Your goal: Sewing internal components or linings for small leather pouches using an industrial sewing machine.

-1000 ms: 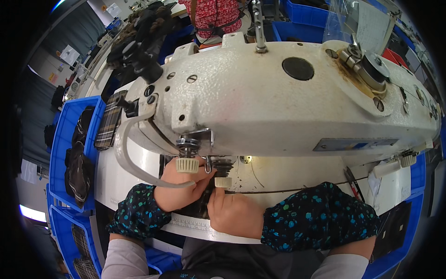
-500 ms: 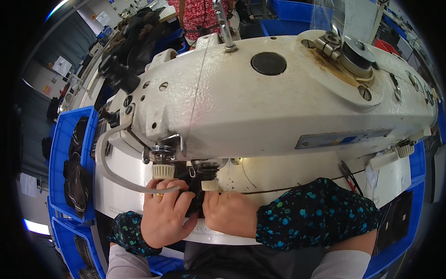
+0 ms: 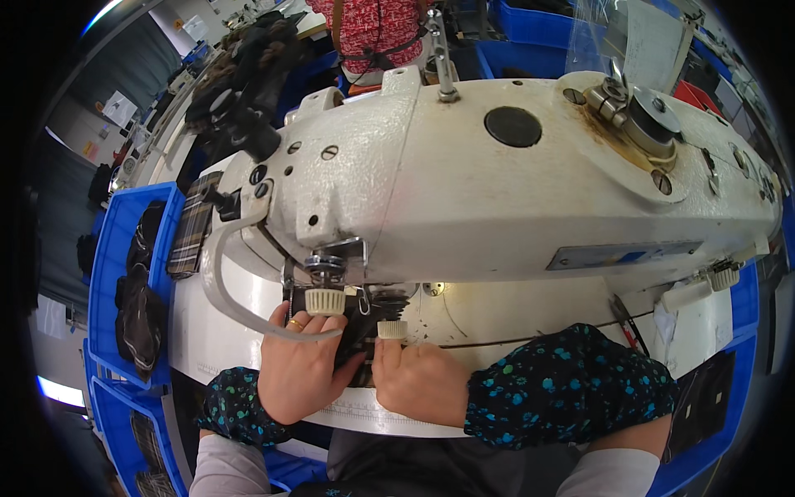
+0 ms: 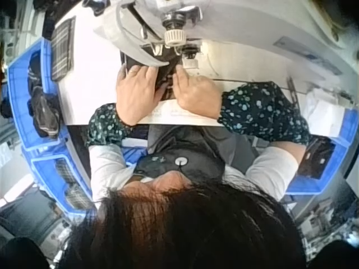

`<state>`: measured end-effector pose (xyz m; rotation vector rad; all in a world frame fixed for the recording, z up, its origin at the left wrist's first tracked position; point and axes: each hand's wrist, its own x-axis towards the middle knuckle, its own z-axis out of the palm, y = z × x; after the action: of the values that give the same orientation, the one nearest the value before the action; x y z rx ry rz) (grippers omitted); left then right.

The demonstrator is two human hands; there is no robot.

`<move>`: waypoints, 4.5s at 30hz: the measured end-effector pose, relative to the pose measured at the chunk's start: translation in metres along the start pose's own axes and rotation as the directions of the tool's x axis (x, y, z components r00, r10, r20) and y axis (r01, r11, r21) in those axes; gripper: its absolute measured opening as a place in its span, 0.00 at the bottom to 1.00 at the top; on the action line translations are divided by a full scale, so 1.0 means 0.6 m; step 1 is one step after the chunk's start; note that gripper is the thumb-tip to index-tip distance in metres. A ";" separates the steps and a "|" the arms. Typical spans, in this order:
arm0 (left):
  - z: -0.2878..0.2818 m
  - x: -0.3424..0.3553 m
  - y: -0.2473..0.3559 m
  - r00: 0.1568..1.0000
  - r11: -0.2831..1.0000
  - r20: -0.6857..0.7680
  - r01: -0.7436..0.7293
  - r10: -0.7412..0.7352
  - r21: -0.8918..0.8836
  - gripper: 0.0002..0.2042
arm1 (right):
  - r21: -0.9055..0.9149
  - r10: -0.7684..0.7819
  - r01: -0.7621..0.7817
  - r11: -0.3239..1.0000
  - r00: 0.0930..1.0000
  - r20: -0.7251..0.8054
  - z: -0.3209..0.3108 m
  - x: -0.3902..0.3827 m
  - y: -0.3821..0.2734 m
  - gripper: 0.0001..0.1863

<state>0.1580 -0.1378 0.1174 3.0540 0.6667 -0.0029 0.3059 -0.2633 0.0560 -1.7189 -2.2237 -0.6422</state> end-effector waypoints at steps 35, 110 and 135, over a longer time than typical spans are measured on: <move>0.029 -0.018 0.019 0.934 0.950 -0.185 -0.311 0.305 0.000 0.16 | 0.063 -0.070 0.071 0.995 0.997 -0.009 -0.036 -0.022 -0.047 0.15; 0.047 0.086 -0.038 0.929 0.947 -0.216 -0.318 0.300 -0.051 0.02 | 0.128 -0.069 0.070 0.989 0.998 -0.015 -0.001 -0.002 0.006 0.17; 0.036 0.085 -0.030 0.960 0.933 -0.204 -0.244 0.193 -0.266 0.06 | 0.155 -0.104 0.107 0.982 0.994 -0.030 0.006 -0.002 0.007 0.17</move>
<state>0.1972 -0.1007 0.0950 2.8425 0.2921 0.3380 0.3104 -0.2618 0.0532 -1.5211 -2.2962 -0.4919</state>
